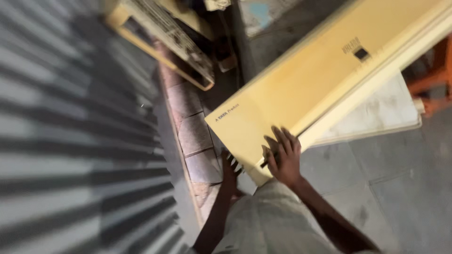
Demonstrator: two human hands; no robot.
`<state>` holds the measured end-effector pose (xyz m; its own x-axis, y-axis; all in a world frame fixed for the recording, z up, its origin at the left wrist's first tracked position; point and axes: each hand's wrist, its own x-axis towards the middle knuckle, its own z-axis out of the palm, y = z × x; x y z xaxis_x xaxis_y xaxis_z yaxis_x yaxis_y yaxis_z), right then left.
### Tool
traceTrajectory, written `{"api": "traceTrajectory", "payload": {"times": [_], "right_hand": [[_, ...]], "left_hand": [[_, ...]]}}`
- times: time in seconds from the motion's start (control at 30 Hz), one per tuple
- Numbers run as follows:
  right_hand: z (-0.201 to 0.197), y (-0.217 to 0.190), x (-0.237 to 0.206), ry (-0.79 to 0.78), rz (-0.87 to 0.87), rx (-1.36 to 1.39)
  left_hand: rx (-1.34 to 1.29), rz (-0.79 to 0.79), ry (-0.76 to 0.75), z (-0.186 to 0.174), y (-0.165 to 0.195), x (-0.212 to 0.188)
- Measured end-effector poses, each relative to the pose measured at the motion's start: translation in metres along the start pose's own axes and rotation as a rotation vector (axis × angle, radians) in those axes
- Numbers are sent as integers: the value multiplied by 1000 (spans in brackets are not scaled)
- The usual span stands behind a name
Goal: The person opens the front cover of a wall-mounted split air conditioner indoor unit and removes the black blower drum from its housing. They then kneel on the floor and use a screwdriver to unscrew a metal bracket on the opened unit, handling screws by hand.
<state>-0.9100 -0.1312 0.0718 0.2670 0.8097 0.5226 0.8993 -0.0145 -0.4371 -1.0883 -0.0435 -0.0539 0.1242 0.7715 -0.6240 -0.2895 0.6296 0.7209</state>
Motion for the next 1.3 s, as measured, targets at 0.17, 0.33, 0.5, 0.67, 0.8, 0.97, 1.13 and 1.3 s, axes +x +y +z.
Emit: {"api": "traceTrajectory", "payload": {"times": [0.17,0.33,0.5,0.67,0.8,0.97,1.13,1.3], "right_hand": [[0,-31,-5,-9,130,-25],[4,-36,-6,-20,210,-77],[19,-37,5,16,197,-92],[54,-49,48,18,130,-52],[90,-57,97,-18,68,34],[138,-63,170,-10,-31,55],[178,-53,228,-16,-67,47],[213,-48,272,-56,-47,-14]], "left_hand": [[-7,-3,-80,10,-17,10],[6,-42,-183,8,-15,15],[25,-73,-273,9,-6,36],[57,-100,-359,12,34,89],[87,-101,-397,6,86,142],[137,-81,-425,1,163,213],[183,-102,-460,4,215,279],[188,-125,-486,25,240,324]]}}
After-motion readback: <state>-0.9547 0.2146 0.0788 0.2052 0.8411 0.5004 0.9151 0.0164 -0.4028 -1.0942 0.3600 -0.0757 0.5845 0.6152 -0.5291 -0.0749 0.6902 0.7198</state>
